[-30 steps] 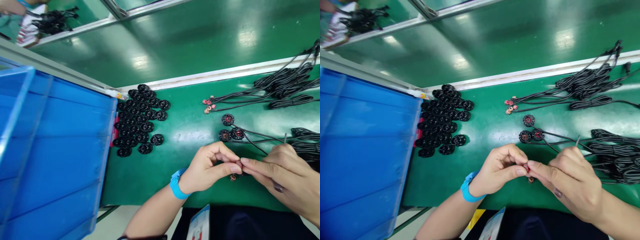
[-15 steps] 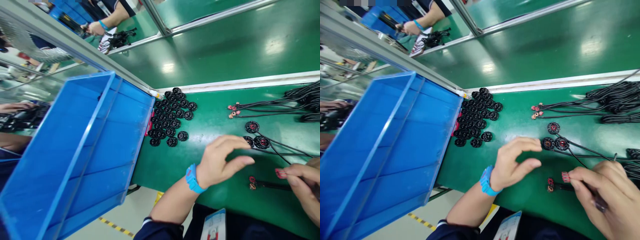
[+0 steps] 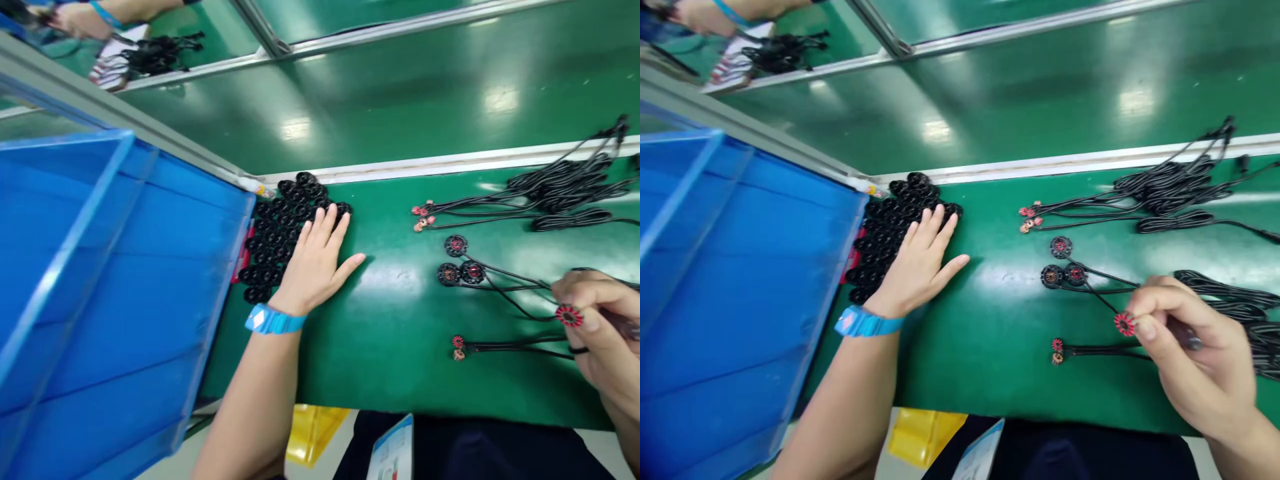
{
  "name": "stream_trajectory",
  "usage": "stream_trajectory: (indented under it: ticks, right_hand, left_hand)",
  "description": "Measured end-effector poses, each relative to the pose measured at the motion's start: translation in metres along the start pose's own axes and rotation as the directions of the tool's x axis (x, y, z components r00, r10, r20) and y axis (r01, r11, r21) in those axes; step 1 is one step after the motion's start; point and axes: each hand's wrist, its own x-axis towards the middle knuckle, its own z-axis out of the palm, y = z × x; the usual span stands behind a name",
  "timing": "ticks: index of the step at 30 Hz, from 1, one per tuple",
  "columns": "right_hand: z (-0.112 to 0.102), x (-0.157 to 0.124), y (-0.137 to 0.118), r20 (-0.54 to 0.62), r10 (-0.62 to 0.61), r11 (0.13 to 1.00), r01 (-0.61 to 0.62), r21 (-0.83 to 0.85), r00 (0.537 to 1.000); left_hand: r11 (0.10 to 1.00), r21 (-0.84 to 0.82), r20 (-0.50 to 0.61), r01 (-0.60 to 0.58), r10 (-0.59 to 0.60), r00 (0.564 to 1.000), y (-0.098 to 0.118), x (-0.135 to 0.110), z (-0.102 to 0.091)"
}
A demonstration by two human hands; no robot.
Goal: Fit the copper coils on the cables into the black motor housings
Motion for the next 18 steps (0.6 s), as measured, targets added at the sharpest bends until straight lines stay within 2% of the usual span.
stream_trajectory:
  ticks: [3, 8, 11, 15, 17, 18]
  right_hand:
    - [0.002, 0.010, -0.002, -0.013, 0.165, 0.952, -0.155, 0.265, 0.986]
    - [0.002, 0.019, 0.003, -0.022, 0.179, 0.917, -0.158, 0.366, 0.984]
    - [0.000, 0.020, 0.002, -0.021, 0.167, 0.932, -0.151, 0.331, 0.986]
    - [-0.001, 0.019, -0.008, -0.001, 0.151, 0.952, -0.146, 0.268, 0.988]
    - [0.001, 0.018, -0.016, 0.044, 0.066, 0.995, -0.069, 0.070, 0.997]
    - [0.003, 0.017, -0.020, 0.083, -0.003, 0.997, 0.009, -0.075, 0.997]
  left_hand:
    - [0.996, -0.004, -0.024, -0.093, 0.093, 0.995, 0.014, -0.007, 0.002]
    - [0.950, 0.023, -0.053, -0.312, 0.313, 0.948, 0.056, -0.032, 0.007]
    - [0.916, 0.006, -0.069, -0.401, 0.400, 0.914, 0.076, -0.043, 0.008]
    - [0.852, -0.142, -0.024, -0.503, 0.505, 0.863, 0.094, -0.053, 0.006]
    - [0.825, -0.246, -0.036, -0.510, 0.518, 0.855, 0.100, -0.055, 0.006]
    - [0.822, -0.291, -0.070, -0.490, 0.492, 0.868, 0.101, -0.056, 0.006]
